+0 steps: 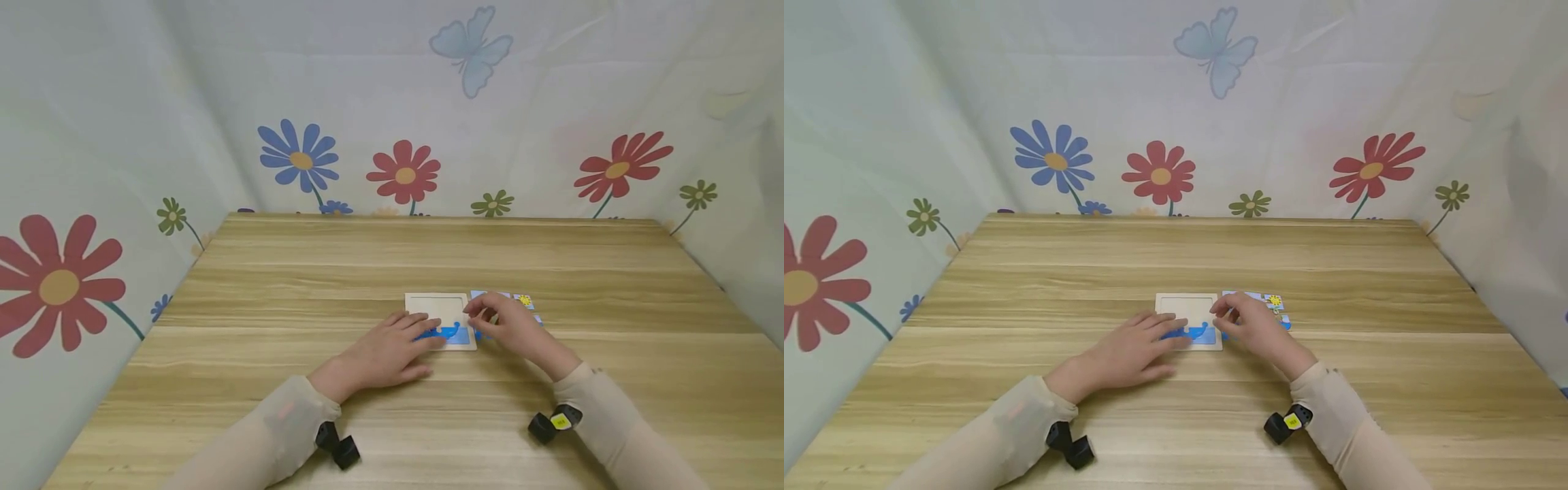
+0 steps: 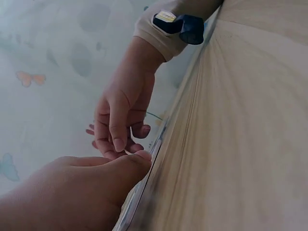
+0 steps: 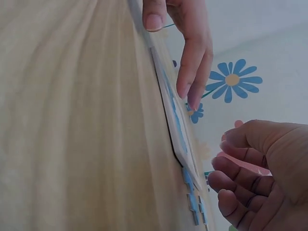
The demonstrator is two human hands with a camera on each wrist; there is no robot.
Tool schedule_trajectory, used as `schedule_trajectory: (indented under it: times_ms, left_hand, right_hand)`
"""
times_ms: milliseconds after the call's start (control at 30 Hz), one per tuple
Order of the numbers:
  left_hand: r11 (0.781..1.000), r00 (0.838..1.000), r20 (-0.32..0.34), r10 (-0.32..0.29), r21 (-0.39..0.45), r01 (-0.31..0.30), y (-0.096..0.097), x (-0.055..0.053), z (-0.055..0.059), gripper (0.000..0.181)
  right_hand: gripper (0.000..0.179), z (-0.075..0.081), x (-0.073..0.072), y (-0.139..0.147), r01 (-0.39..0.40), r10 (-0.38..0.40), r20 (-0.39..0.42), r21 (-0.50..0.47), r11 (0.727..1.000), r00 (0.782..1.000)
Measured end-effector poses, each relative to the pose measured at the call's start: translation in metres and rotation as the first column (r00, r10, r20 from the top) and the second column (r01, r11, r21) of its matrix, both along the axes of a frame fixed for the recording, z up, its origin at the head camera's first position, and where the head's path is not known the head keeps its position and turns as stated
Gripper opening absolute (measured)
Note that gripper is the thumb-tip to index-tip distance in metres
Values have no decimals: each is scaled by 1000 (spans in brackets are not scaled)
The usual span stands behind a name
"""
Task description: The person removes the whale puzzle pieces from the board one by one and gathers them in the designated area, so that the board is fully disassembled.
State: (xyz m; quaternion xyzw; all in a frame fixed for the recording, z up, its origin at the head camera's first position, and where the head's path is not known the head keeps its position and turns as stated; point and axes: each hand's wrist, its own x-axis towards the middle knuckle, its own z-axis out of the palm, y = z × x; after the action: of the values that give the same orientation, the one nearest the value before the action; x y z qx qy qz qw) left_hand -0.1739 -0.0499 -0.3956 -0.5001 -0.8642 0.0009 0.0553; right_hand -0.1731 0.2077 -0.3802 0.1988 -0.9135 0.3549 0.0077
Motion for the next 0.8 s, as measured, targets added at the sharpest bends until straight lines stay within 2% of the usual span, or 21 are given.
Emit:
schedule_trajectory:
  times_ms: [300,500,667,800]
  left_hand:
    - [998,998,23,-51,33,50,0,1,-3,49]
    - [999,997,65,-39,28,37,2,2,-3,52]
    - [999,996,89,-26,21,24,2,3,-4,54]
    - [1000,994,105,-19,22,17,2,4,-4,54]
  right_hand:
    - [20,-7,2,-2,2,-2,8,23,1000,1000]
    - [19,-8,3,-4,-9,10,-14,33,999,1000]
    - [19,-10,5,-10,16,-9,-70,103,995,997]
    - [18,-12,5,-12,23,-10,-84,147,989,996]
